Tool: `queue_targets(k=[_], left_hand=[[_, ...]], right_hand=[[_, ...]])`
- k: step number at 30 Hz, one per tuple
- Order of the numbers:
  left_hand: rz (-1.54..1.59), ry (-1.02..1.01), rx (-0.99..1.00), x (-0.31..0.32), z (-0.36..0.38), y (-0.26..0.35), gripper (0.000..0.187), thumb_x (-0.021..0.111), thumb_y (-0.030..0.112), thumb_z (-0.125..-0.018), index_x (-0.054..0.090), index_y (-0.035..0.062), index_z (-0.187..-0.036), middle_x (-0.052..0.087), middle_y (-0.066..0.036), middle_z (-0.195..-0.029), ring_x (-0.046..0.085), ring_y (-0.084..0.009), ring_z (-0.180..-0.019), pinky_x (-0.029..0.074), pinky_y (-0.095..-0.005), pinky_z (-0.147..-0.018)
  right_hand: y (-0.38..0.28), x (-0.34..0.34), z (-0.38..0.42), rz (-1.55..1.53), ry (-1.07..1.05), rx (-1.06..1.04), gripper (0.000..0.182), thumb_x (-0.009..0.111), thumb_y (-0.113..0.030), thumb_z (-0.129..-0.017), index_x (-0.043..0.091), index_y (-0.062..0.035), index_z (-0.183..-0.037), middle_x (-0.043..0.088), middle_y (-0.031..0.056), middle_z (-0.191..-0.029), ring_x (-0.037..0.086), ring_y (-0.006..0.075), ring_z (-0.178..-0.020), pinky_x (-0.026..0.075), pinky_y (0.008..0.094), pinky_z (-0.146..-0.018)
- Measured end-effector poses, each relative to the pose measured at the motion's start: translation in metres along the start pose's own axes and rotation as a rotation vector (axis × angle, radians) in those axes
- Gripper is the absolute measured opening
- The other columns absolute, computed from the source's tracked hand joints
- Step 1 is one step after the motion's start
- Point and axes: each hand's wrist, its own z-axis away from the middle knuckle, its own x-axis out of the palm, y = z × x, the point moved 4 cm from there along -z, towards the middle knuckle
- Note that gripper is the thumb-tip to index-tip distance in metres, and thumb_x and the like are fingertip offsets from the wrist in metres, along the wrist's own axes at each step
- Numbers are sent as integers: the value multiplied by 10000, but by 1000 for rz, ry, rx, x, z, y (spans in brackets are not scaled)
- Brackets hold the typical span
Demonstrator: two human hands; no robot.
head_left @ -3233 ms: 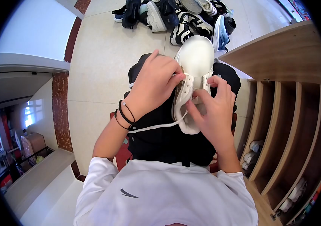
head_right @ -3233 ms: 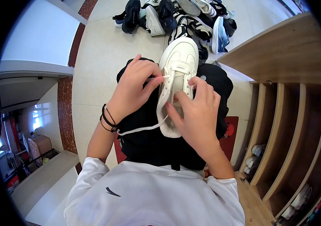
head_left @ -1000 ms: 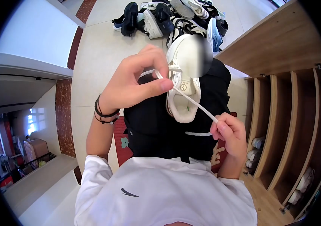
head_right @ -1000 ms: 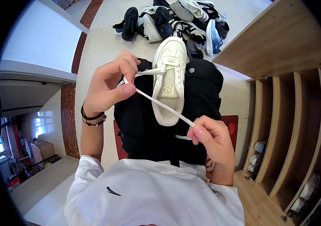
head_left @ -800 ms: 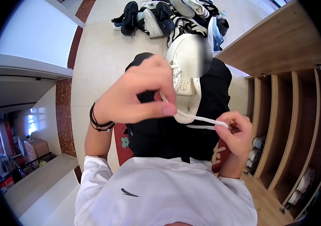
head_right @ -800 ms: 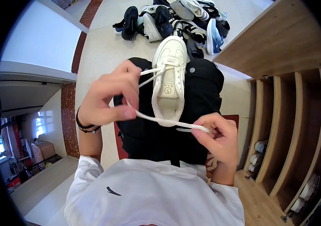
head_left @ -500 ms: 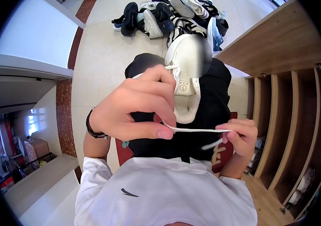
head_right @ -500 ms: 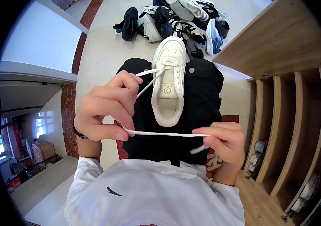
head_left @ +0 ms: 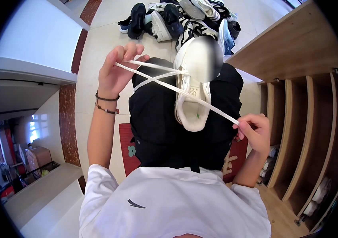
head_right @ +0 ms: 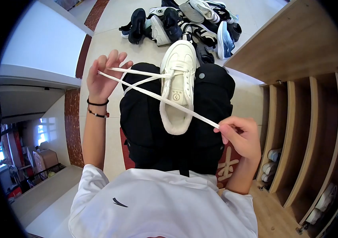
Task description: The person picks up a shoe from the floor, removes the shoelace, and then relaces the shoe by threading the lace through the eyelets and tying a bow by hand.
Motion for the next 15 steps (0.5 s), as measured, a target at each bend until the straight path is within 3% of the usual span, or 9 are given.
queue_targets(k=[2,3,7,11,13,15], left_hand=[[-37,197,-105,-20,6,-9,363,544,387,-1005,468,144,-747,482,-31,-973,446,-215,-1039,380,-470,-1035],[-126,208,-157,-27,7,-11,363,545,382,-1006,472,133,-752,480,-48,-1056,456,-197,-1049,389,-415,-1021],[-407,197,-247,-64,16,-10,357,571,393,-984,505,102,-788,453,-47,-1053,459,-152,-994,382,-337,-993],[-391,126,-310,-68,11,-8,266,603,296,-978,588,67,-843,519,-50,-1078,500,-159,-1015,402,-326,-985],[-990,363,-149,-51,-1,0,132,629,149,-955,654,21,-932,601,-50,-1083,569,-172,-1032,436,-322,-964],[-1155,179,34,-10,-16,1,163,656,57,-915,682,-2,-1064,678,-63,-1085,621,-192,-1039,470,-326,-937]], right_hand=[[3,3,-8,1,20,68,166,648,-100,-962,731,30,-900,615,13,-640,518,50,-520,352,199,-472],[3,2,-14,50,40,78,153,653,-97,-959,734,27,-918,624,15,-678,509,48,-533,353,203,-485],[4,4,-35,66,45,46,174,634,-116,-977,720,10,-1060,624,11,-755,501,44,-626,364,208,-565],[-3,1,-49,33,19,88,201,603,-102,-985,697,10,-1123,610,-6,-759,517,45,-691,369,201,-613],[-11,6,-61,40,9,92,193,601,-83,-978,698,13,-1114,618,-5,-765,523,46,-690,371,202,-608],[-20,18,-75,126,-61,70,181,603,-67,-967,700,19,-1093,635,1,-776,544,45,-688,381,197,-607]])
